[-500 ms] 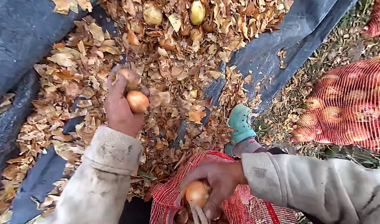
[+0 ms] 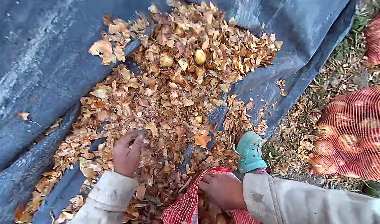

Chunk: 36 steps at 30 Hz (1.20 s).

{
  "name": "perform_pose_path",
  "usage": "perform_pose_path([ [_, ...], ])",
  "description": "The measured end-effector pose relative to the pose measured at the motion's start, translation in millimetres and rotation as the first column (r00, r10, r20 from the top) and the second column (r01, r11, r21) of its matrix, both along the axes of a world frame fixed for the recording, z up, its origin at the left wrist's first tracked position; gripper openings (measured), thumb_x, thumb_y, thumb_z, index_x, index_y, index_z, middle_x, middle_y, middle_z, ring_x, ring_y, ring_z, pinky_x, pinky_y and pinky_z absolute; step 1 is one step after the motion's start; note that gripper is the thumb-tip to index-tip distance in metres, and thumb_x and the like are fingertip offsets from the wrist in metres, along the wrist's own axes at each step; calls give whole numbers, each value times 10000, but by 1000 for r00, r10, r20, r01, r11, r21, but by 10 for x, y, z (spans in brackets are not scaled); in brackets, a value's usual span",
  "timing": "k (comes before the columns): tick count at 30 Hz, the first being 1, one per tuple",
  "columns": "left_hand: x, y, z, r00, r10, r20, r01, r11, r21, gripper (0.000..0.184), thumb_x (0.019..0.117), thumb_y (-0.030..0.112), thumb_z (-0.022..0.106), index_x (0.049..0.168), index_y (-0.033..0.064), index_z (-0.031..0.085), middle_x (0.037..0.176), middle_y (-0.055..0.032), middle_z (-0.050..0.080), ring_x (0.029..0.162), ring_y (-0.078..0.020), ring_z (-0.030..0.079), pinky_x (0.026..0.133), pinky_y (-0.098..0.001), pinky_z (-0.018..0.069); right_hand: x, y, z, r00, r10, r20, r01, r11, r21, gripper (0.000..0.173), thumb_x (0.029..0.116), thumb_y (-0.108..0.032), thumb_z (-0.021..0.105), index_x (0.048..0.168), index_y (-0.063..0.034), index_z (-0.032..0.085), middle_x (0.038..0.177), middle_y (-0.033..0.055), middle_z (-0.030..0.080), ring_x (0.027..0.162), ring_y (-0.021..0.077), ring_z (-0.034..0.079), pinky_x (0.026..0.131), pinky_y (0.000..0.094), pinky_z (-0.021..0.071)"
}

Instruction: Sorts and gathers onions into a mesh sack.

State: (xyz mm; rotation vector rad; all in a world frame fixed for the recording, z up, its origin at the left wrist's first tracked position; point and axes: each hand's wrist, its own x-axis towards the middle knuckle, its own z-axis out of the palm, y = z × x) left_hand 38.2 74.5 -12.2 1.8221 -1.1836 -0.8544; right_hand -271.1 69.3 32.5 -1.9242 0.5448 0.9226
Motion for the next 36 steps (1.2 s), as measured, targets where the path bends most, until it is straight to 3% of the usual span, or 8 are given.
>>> perform_pose_path([
  [3,673,-808,-80,924,44,380,-79,994,76,467,1024,295,569,1312,-73,578,1414,-347,501,1339,-493,481,1110,-627,388,41,-216,-71,953,97,286,3,944,-329,355,913,-178,727,1214,-30,612,1091,220,683,1015,450,687,723,565,591],
  [6,1010,-1239,-247,792,29,610,-162,973,164,783,988,553,518,1525,-3,395,1611,-337,275,1501,-552,225,1168,-747,154,192,-443,-49,990,16,-143,-13,1000,23,816,872,-295,816,1542,-98,394,1489,285,453,1374,530,425,1019,693,432],
  [8,1023,-1257,-459,720,14,694,-251,937,242,859,970,665,453,1622,134,274,1700,-211,172,1563,-471,127,1136,-805,96,149,-382,-192,940,7,-340,53,984,168,716,900,-175,764,1513,-48,415,1423,318,507,1275,550,518,963,700,470],
  [12,1036,-1354,-771,681,7,733,-384,855,349,990,799,372,697,1652,238,212,1731,-108,119,1581,-414,102,1147,-781,120,120,-531,-401,921,133,-366,25,917,397,443,982,32,550,1419,46,482,1224,354,609,1145,550,607,907,691,499],
  [17,1132,-1328,-859,608,-11,794,-403,857,321,1046,716,338,770,1627,172,283,1708,-170,181,1558,-464,150,1144,-722,216,526,-1233,-194,916,351,-194,-202,821,534,289,998,18,554,1276,83,600,1181,332,634,1134,531,610,916,684,487],
  [28,1151,-1180,-924,574,52,817,-347,919,185,842,842,412,628,1564,69,364,1643,-277,259,1526,-522,175,1141,-708,231,299,-2541,102,957,188,-222,-108,938,331,262,1004,-69,586,1250,-72,677,1041,222,698,1003,450,674,833,633,527],
  [32,1122,-1249,-993,552,117,826,-298,953,64,810,884,492,544,1519,3,428,1574,-344,346,1472,-592,250,1095,-742,271,241,-2634,43,996,-1,-88,33,934,357,324,1065,-255,559,1288,-33,636,1090,281,684,1033,508,659,855,696,501],
  [36,1057,-1276,-849,553,110,826,-296,952,71,776,905,478,523,1502,-12,455,1559,-352,371,1460,-605,270,1077,-764,274,301,-2860,216,920,-321,224,316,947,57,376,1024,-344,634,1309,-103,677,1171,152,713,1056,335,697,914,544,556],
])
